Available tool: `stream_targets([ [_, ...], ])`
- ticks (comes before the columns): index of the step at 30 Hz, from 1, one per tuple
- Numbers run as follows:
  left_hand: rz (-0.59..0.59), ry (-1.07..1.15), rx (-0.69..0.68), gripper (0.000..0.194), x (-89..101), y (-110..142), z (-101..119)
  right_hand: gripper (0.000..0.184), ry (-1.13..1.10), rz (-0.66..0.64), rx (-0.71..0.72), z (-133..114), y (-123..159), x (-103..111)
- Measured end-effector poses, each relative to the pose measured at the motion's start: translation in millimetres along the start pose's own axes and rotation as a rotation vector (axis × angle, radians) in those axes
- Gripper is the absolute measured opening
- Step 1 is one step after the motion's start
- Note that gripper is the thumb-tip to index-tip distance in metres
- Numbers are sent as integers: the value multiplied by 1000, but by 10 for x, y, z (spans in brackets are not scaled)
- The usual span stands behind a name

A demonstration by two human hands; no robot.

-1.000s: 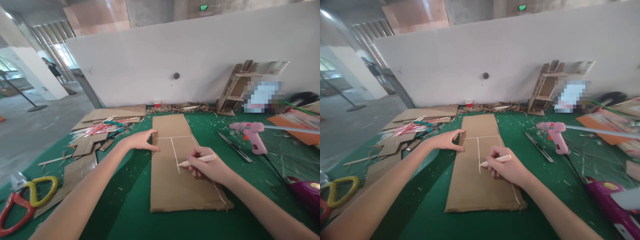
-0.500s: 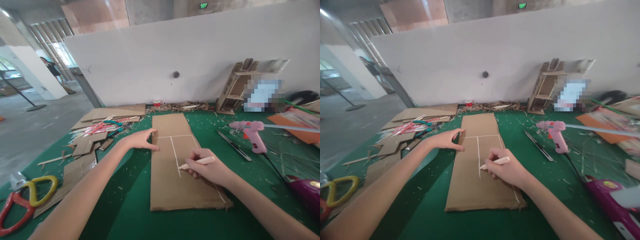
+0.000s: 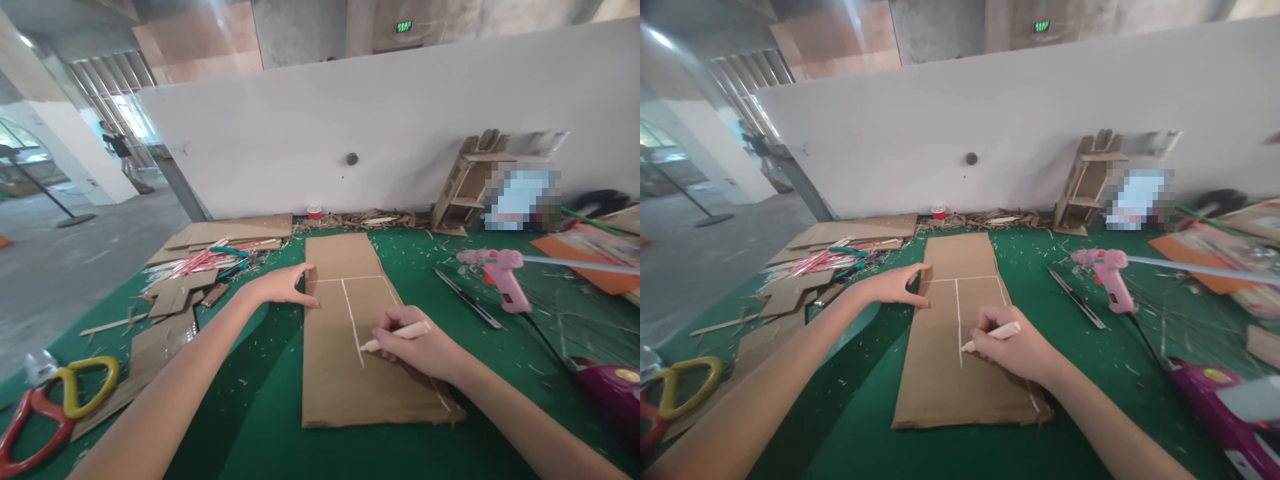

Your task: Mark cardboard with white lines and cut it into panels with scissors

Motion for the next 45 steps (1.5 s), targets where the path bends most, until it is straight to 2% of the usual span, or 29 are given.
stream_targets([
  [2,2,-2,-6,106,-3,-7,-5,22,3,-90,-11,-22,15,-43],
  [4,0,-1,-9,106,-8,-15,-10,23,-28,-125,-11,-31,19,-55],
  [10,-2,5,1,106,-4,-14,-4,23,-53,81,19,-75,92,35],
  [16,-10,0,-10,108,0,-14,5,19,232,-15,105,-286,382,-104],
  [22,4,-2,-3,107,-12,-21,-14,26,123,-8,-13,-24,305,-124],
  [24,-1,-3,-3,106,-14,-18,-11,26,119,-4,-5,26,275,-124],
  [30,-10,-1,13,105,-21,-16,-25,23,238,12,75,-4,273,-105],
  [35,-5,-5,-3,105,-19,-25,-22,25,105,-111,-12,55,292,-150],
  [40,-14,-3,8,104,-32,-39,-53,23,48,-52,-49,63,275,-124],
  [45,-5,10,5,102,-31,-41,-59,25,87,-135,-29,31,303,-175],
])
Point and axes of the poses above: each hand's wrist, its own y-axis away from the middle knuckle, its own x-axis out of the back of the hand, z = x × y, the point moved 6 cm from there along -y, towards the middle knuckle, and after that the axes turned 3 degrees about -y, right-handed, at the moved point
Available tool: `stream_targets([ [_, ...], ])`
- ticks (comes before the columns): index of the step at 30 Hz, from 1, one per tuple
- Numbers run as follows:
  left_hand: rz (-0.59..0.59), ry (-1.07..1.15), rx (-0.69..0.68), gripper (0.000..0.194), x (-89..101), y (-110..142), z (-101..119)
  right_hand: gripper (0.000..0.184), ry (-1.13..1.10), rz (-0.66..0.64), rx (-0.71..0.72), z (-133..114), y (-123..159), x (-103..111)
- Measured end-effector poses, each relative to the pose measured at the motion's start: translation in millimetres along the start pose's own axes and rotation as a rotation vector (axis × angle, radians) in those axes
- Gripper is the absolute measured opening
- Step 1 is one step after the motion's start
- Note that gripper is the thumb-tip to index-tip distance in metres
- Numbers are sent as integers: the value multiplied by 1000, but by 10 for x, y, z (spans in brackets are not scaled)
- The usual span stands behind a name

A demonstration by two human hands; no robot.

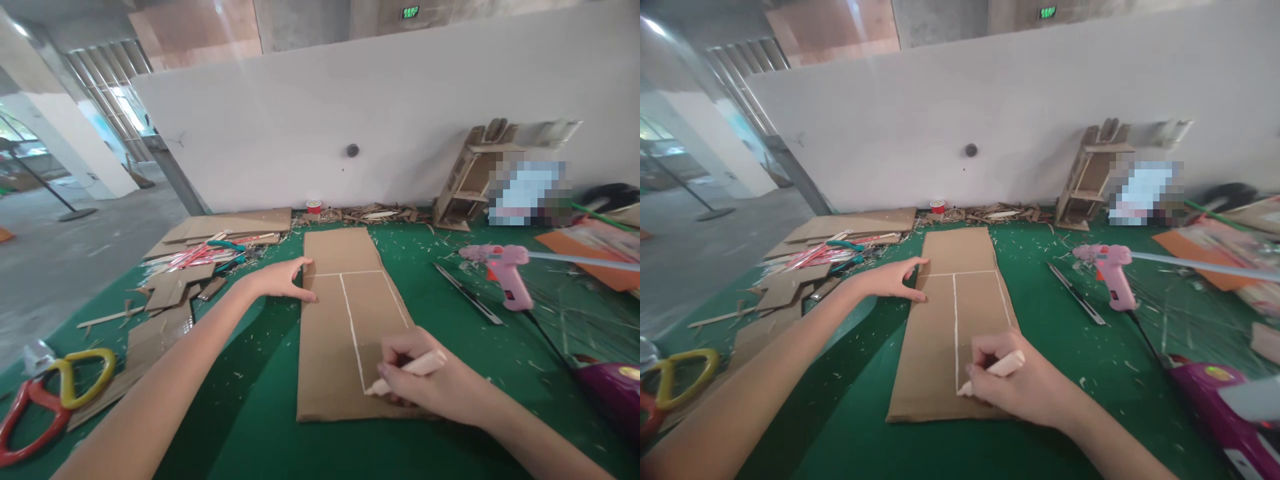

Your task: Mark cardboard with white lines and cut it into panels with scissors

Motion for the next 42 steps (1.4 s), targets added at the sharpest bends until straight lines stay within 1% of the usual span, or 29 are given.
stream_targets([
  [3,1,4,-1,102,2,2,7,23,-51,43,-27,14,13,16],
  [5,3,6,4,102,4,4,11,23,-45,63,-32,-8,19,25],
  [8,3,5,2,103,6,9,25,25,-20,-4,-13,-83,35,-12],
  [10,-2,3,-2,103,6,11,36,24,-90,-34,-41,-86,46,-28],
  [12,-8,0,0,103,7,12,41,25,-218,-1,-58,-58,43,-2],
  [14,-11,-7,6,104,12,13,44,29,-344,110,-25,-34,25,95],
  [15,-14,-12,9,105,15,15,47,30,-392,200,14,-33,18,180],
  [17,-18,-31,7,106,24,22,61,29,-453,448,105,-48,37,418],
  [19,-18,-62,0,105,37,36,82,24,-453,709,171,-76,110,678],
  [20,-21,-79,-3,105,41,46,95,23,-430,813,177,-88,156,792],
  [21,-25,-96,-4,105,43,58,108,25,-385,869,159,-96,191,881],
  [22,-29,-113,-2,106,43,74,124,27,-324,882,127,-101,218,945],
  [23,-32,-132,3,105,41,95,143,30,-246,860,93,-101,242,985],
  [25,-32,-175,23,103,31,155,196,36,-47,758,38,-85,301,990],
  [28,-9,-247,69,93,-9,293,332,42,333,627,-32,-2,466,873],
  [30,32,-286,96,85,-49,407,460,44,511,600,-70,76,603,784],
  [32,84,-311,120,80,-98,519,587,45,558,590,-82,145,718,729],
  [35,129,-308,155,77,-178,629,670,46,492,658,-60,194,838,783],
  [37,163,-221,197,73,-197,646,596,47,384,717,-39,223,878,882],
  [39,276,-57,287,65,-146,638,406,48,281,759,-26,262,886,976],
  [41,434,231,404,54,-82,627,148,44,280,783,-1,282,878,1022],
  [42,476,428,447,48,-84,607,29,41,323,779,9,285,868,1016],
])
Point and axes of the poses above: each hand's wrist, its own y-axis away from the middle knuckle, its own x-axis out of the back of the hand, z = x × y, the point moved 6 cm from there along -y, towards the middle knuckle, and after that the axes turned 3 degrees about -y, right-handed, at the moved point
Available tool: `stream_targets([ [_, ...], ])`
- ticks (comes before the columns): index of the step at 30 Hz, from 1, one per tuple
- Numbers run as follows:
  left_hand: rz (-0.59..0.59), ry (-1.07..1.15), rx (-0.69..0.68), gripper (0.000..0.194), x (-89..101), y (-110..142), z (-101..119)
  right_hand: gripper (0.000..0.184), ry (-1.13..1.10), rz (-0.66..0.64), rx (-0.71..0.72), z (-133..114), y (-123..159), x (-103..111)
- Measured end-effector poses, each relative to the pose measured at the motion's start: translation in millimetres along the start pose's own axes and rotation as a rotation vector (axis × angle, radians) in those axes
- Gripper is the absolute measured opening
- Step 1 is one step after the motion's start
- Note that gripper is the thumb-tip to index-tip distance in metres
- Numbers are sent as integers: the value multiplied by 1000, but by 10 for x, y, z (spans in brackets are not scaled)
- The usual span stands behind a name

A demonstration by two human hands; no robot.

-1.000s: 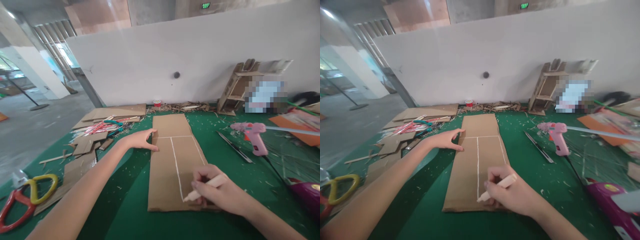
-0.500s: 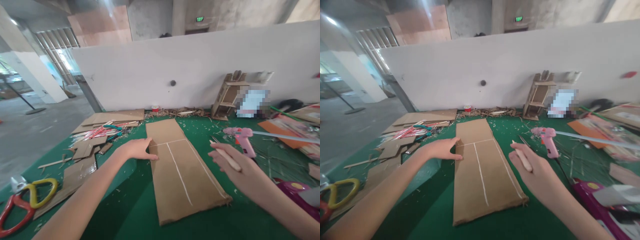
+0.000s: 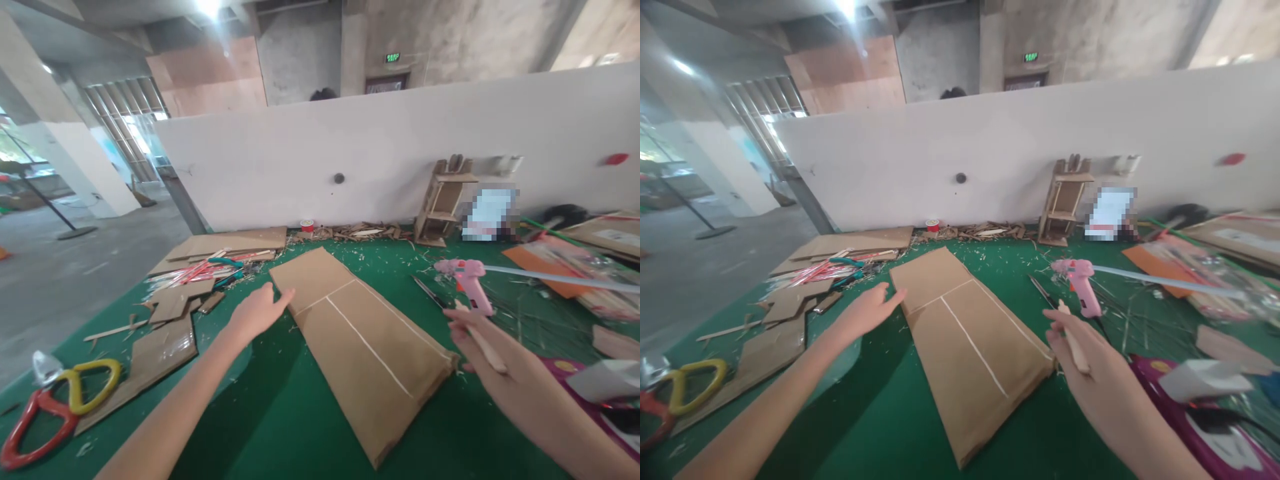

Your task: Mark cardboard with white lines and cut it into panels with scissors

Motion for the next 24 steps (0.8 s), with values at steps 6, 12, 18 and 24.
stream_targets([
  [6,-130,597,216,32,-71,-290,-83,30,179,-87,128,6,137,-206],
  [12,-261,878,366,22,-161,-520,54,31,157,-51,186,100,152,-235],
  [18,-271,955,386,32,-233,-639,165,28,141,-96,169,25,146,-207],
  [24,-53,1049,188,25,93,-318,202,35,96,15,145,12,106,-90],
])
Point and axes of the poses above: each hand's wrist, its own y-axis away from the middle knuckle, its own x-axis out of the back of the hand, z = x × y, the point moved 6 cm from there along -y, towards the middle knuckle, and after that the axes turned 3 degrees about -y, right-handed, at the moved point
